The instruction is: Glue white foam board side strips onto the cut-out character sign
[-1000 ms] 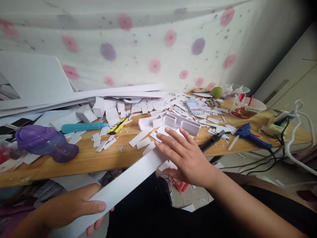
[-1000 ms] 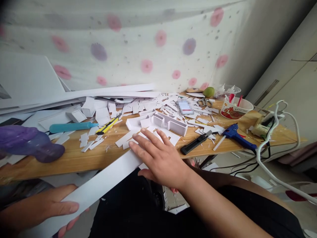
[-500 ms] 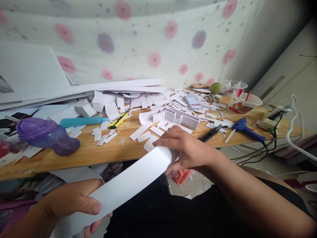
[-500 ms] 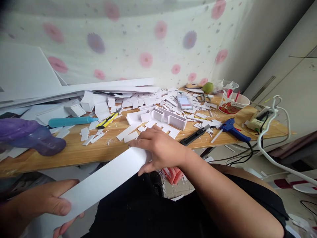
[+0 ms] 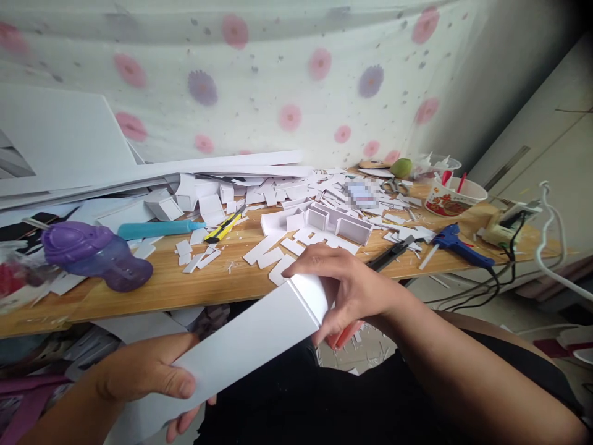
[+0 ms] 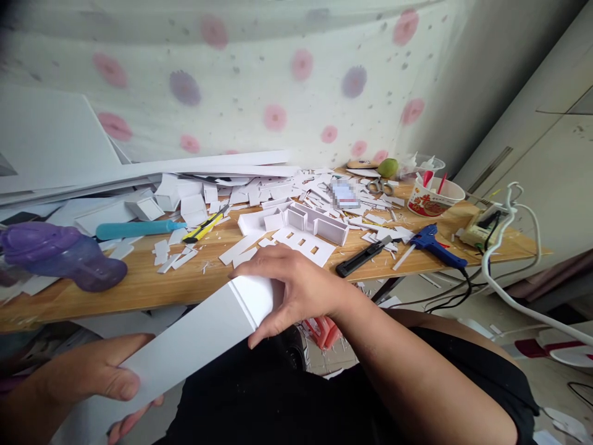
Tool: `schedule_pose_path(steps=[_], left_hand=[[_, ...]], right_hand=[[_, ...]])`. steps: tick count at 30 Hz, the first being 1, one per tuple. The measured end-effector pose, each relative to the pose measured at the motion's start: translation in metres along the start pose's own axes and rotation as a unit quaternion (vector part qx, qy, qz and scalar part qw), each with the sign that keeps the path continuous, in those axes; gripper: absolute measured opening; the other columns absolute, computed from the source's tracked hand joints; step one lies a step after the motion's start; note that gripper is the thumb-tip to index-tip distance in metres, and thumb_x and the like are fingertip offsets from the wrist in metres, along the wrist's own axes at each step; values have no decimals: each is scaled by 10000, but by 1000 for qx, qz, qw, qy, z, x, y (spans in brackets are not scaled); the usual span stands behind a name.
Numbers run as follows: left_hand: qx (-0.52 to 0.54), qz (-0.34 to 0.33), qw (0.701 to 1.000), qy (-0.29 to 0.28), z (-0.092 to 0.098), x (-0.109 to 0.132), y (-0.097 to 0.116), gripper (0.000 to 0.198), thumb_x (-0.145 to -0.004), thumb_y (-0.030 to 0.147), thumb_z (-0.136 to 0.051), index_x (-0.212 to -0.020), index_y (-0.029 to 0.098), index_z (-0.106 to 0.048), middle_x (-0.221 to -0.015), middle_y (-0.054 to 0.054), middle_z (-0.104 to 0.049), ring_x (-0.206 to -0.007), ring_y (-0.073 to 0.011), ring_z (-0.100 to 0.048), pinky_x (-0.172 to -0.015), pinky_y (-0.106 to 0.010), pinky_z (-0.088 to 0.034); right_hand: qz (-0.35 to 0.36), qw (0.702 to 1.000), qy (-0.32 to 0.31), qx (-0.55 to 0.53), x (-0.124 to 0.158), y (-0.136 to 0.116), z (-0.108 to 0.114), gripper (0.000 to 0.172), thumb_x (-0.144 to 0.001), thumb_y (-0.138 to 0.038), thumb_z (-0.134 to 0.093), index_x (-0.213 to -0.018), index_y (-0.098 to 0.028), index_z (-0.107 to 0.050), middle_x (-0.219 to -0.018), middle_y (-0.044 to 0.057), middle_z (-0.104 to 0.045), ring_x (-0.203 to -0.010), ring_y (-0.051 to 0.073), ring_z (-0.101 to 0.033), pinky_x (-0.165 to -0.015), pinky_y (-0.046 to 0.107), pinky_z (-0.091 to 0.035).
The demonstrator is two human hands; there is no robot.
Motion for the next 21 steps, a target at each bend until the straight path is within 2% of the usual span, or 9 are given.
schedule_pose_path(steps=[3, 7, 9, 11, 13, 15, 17, 19, 21], left_hand=[[-5, -5, 1000, 9, 1, 2, 1, 497, -772, 600, -625, -989, 154, -641, -763, -53, -750, -631, -212, -698, -571, -277, -512], [-20, 22, 999, 36, 8, 6, -6, 459, -779, 583, -634, -976, 169, -619, -783, -65, -749, -635, -206, -692, -567, -264, -483], [-28, 20, 997, 68, 14, 9, -10, 466, -776, 599, -630, -973, 178, -601, -779, -56, -742, -641, -201, -689, -575, -261, -482], [-34, 19, 994, 102, 19, 12, -15, 484, -768, 635, -613, -958, 190, -585, -772, -54, -730, -650, -205, -687, -588, -269, -488], [-36, 32, 991, 127, 22, 14, -21, 534, -734, 696, -592, -942, 205, -579, -762, -65, -718, -649, -229, -685, -579, -295, -502], [-40, 53, 987, 148, 22, 15, -27, 590, -677, 752, -588, -919, 214, -581, -756, -82, -712, -644, -256, -683, -566, -323, -516], [-39, 65, 982, 174, 23, 14, -32, 607, -644, 779, -586, -896, 227, -576, -767, -86, -713, -650, -264, -685, -582, -338, -533], [-38, 77, 978, 189, 23, 11, -36, 597, -633, 787, -590, -879, 243, -566, -790, -77, -718, -669, -258, -689, -614, -336, -543], [-43, 85, 979, 182, 20, 7, -39, 604, -614, 802, -592, -874, 259, -557, -782, -67, -720, -658, -252, -687, -602, -329, -538]], right_hand=[[-15, 999, -14, 33, 2, 2, -2, 687, -690, -662, -729, -1159, -168, -636, -999, 90, -701, -911, 210, -606, -842, 350, -462], [-37, 992, -31, 114, 9, 6, -4, 702, -675, -648, -752, -1174, -167, -642, -1012, 106, -691, -918, 232, -615, -855, 369, -448], [-60, 988, 13, 144, 16, 11, 7, 732, -670, -679, -733, -1177, -160, -638, -1001, 108, -681, -905, 237, -619, -841, 378, -455], [-112, 975, 94, 168, 25, 25, 28, 753, -680, -696, -709, -1191, -150, -624, -986, 103, -667, -884, 234, -618, -794, 366, -475], [-180, 958, 114, 193, 33, 47, 40, 767, -679, -678, -725, -1217, -144, -608, -998, 107, -655, -880, 238, -619, -759, 357, -494], [-229, 949, 42, 211, 35, 71, 34, 757, -693, -626, -754, -1253, -143, -595, -1059, 134, -648, -923, 262, -627, -781, 380, -510], [-238, 945, -21, 222, 31, 86, 19, 773, -722, -582, -755, -1315, -128, -556, -1189, 193, -614, -1048, 312, -612, -872, 443, -503], [-219, 947, -23, 233, 22, 86, 3, 815, -758, -585, -719, -1383, -115, -487, -1320, 238, -541, -1190, 344, -549, -967, 491, -462], [-162, 956, -9, 243, 9, 66, -17, 866, -772, -642, -664, -1421, -118, -431, -1407, 237, -476, -1296, 339, -464, -1044, 502, -405]])
Point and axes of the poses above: each hand's wrist, its own x-axis away from the middle knuckle, its own z-axis out of the back of the hand, y = z × x, the point moved 7 cm from there along -x, towards the middle knuckle
